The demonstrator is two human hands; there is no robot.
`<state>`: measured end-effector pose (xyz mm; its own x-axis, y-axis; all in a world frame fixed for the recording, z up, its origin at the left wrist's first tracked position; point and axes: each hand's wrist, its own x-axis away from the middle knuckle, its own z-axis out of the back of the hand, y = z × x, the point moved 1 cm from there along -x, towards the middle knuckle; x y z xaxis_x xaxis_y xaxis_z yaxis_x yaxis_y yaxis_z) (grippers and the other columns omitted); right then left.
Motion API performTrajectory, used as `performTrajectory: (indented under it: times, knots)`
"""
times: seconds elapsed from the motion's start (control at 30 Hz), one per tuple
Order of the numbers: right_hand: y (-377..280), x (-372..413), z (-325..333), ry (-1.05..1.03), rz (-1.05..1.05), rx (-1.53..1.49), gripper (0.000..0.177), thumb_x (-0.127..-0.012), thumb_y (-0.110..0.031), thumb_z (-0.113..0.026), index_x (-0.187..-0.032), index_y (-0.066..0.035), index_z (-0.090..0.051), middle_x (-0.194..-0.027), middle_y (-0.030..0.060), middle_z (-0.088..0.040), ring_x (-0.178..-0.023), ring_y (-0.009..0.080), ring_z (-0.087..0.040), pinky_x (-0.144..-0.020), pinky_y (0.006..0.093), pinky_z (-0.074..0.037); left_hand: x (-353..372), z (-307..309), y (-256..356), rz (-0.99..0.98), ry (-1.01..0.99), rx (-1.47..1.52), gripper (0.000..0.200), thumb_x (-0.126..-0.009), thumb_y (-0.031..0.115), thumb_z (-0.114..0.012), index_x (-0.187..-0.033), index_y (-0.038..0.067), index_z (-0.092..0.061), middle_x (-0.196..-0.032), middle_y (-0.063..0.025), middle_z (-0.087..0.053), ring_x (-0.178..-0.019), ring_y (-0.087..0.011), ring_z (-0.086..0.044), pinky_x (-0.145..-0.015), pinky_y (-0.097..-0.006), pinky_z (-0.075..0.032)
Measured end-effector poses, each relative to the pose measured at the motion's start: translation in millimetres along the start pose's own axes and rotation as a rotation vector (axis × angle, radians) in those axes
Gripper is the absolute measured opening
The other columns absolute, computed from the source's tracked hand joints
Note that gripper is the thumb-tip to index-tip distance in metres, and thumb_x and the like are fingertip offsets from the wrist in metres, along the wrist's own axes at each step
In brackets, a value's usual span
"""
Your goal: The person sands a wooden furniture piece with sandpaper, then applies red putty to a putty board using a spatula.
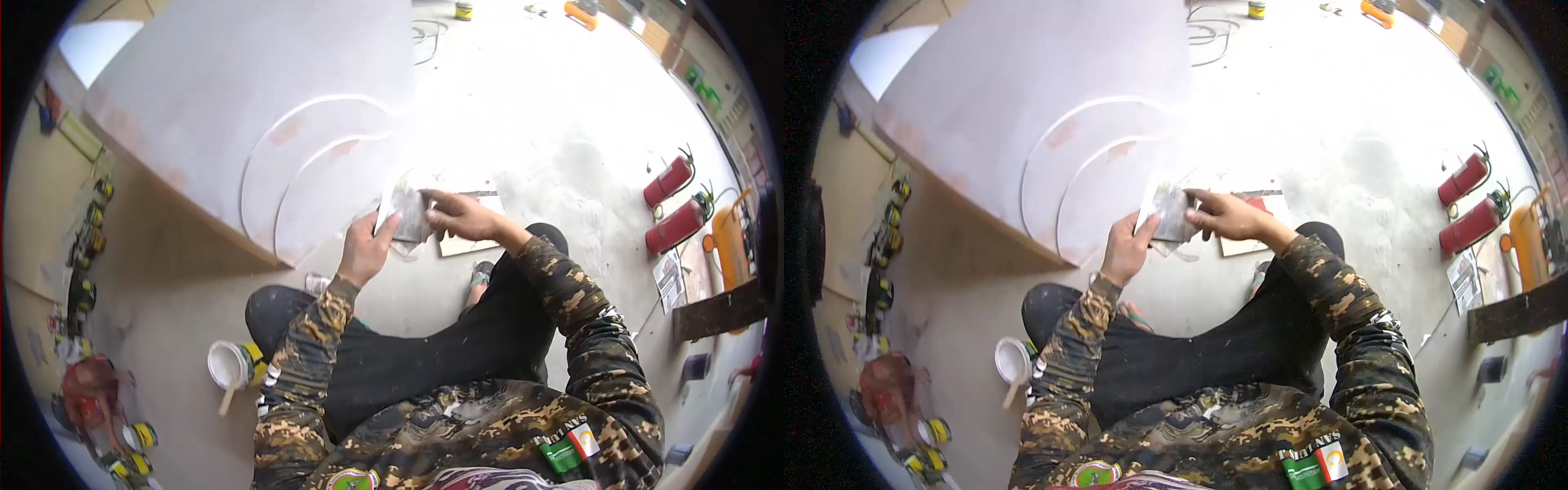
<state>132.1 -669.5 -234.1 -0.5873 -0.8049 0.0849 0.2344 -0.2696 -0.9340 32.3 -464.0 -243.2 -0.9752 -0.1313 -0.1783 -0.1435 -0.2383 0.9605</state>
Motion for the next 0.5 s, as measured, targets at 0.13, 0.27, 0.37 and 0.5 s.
performTrajectory:
  times: [0.13, 0.27, 0.37, 0.5]
  knots:
    - [-7, 0, 2, 0.117, 0.003, 0.061, 0.058, -0.091, -0.035, -0.067, -0.124, 0.009, -0.049, -0.090, 0.0184, -0.066, -0.075, 0.0193, -0.066, -0.066, 0.0317, -0.052, 2, -3, -3, 0.023, -0.034, -0.058, 0.036, -0.096, 0.031, -0.059, -0.099, -0.004, -0.067, -0.078, -0.0087, -0.068, -0.073, -0.0099, -0.057, -0.068, -0.0292, -0.047]
    - [-12, 1, 5, 0.282, 0.082, 0.131, 0.040, -0.086, -0.027, -0.073, -0.103, 0.005, -0.055, -0.082, 0.0127, -0.065, -0.077, 0.0155, -0.063, -0.067, 0.0319, -0.051, 0, -5, -6, 0.033, -0.042, -0.071, 0.038, -0.096, 0.034, -0.062, -0.097, -0.003, -0.068, -0.077, -0.0042, -0.066, -0.073, -0.0097, -0.054, -0.068, -0.0280, -0.046]
    - [-7, 0, 7, 0.284, 0.076, 0.051, 0.035, -0.087, -0.021, -0.072, -0.101, 0.007, -0.055, -0.084, 0.0124, -0.066, -0.080, 0.0153, -0.063, -0.071, 0.0320, -0.052, 6, -6, 7, -0.013, 0.019, -0.066, 0.033, -0.093, 0.031, -0.066, -0.088, -0.002, -0.065, -0.071, -0.0011, -0.062, -0.067, -0.0080, -0.050, -0.061, -0.0266, -0.043]
    - [-14, 5, 15, 0.305, 0.102, 0.055, 0.030, -0.088, -0.017, -0.069, -0.099, 0.007, -0.056, -0.085, 0.0126, -0.066, -0.078, 0.0144, -0.064, -0.071, 0.0318, -0.052, 2, 1, 2, -0.033, 0.008, -0.153, 0.037, -0.090, 0.031, -0.071, -0.072, 0.003, -0.054, -0.061, 0.0058, -0.049, -0.058, -0.0030, -0.040, -0.051, -0.0230, -0.034]
